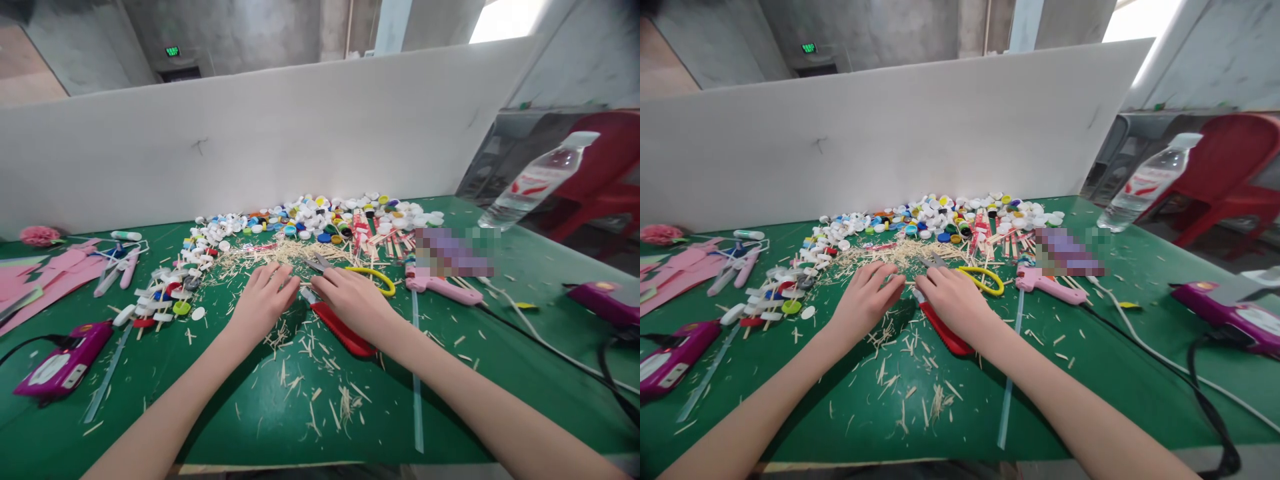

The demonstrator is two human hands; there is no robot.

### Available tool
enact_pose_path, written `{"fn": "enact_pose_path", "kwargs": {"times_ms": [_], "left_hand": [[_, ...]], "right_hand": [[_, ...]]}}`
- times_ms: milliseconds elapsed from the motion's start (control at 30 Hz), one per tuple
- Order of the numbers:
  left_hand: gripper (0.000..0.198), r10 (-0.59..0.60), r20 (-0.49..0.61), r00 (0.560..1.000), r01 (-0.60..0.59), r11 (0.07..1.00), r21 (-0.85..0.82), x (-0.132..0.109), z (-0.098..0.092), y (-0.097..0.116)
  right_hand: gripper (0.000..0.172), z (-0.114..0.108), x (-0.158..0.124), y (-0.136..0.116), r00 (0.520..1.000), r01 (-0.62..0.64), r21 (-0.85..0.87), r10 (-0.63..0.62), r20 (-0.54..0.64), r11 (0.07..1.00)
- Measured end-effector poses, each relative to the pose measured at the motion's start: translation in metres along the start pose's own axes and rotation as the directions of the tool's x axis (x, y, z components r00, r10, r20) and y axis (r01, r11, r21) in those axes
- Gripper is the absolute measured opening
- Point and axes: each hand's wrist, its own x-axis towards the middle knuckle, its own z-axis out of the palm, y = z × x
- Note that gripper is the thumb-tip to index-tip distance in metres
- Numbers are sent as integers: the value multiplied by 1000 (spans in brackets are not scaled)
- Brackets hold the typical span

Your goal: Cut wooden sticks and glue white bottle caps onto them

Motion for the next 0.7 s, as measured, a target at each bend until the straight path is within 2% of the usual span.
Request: {"fn": "enact_pose_path", "kwargs": {"times_ms": [300, 567, 700], "left_hand": [[14, -76, -31, 997, 72, 991, -115, 2, 5, 4], [13, -74, -48, 996, 70, 994, -87, -1, 11, 9], [13, -66, -15, 998, 64, 991, -120, -1, 14, 8]], "right_hand": [[21, 0, -1, -11, 995, -95, -11, 95, -13, 995], [21, 1, -3, -26, 981, -190, -52, 193, 37, 980], [22, 3, -2, -16, 992, -123, -38, 124, 24, 992]]}}
